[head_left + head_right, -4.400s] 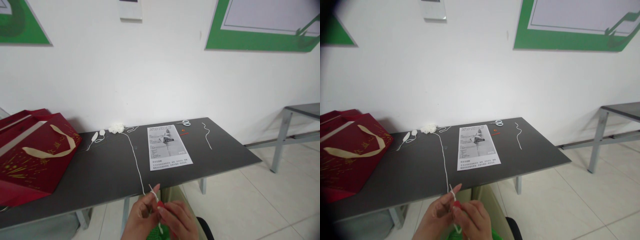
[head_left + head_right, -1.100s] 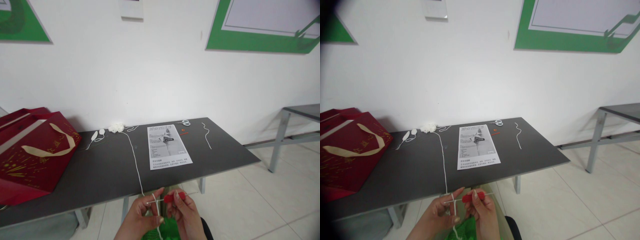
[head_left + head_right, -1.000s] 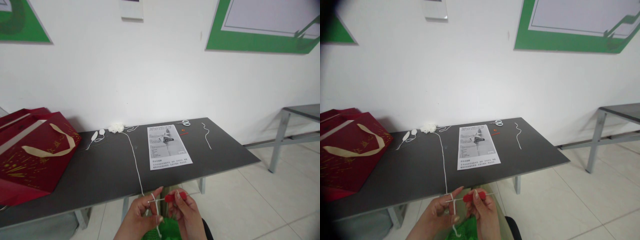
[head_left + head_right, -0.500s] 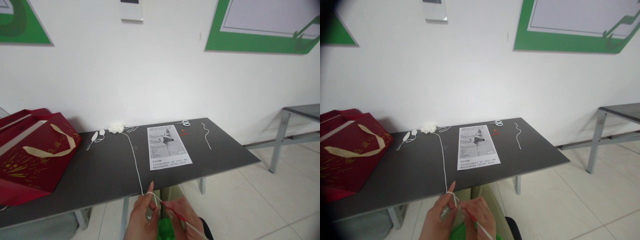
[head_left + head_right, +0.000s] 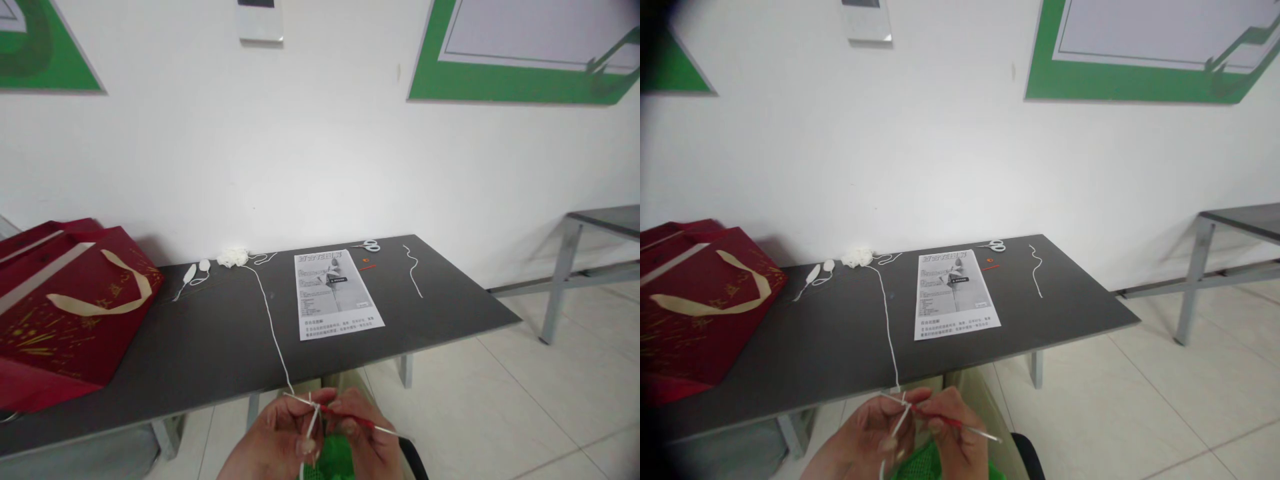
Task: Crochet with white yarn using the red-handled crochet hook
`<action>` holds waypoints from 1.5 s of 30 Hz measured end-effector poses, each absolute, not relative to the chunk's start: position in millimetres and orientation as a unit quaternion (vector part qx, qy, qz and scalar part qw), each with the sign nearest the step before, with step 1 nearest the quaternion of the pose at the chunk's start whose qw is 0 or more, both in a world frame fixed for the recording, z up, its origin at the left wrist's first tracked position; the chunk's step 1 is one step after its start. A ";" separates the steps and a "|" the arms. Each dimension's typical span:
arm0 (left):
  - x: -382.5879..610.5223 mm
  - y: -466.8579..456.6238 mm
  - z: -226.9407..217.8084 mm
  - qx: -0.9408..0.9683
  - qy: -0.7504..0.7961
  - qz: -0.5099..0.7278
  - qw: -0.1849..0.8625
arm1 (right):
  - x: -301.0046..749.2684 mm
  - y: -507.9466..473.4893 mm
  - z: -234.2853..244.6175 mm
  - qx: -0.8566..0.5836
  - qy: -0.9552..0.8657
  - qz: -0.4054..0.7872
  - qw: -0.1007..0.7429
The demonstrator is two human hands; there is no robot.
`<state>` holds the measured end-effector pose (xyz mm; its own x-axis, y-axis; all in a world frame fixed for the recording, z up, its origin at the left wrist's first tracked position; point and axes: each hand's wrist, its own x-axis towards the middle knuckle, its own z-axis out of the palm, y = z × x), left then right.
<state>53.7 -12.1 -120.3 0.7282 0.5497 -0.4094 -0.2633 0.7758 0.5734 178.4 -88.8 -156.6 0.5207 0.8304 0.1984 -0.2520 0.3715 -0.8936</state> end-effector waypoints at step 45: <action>31.0 -1.8 -108.8 0.183 0.164 0.085 0.966 | 228.2 -91.6 -134.3 -0.367 -0.421 0.404 0.724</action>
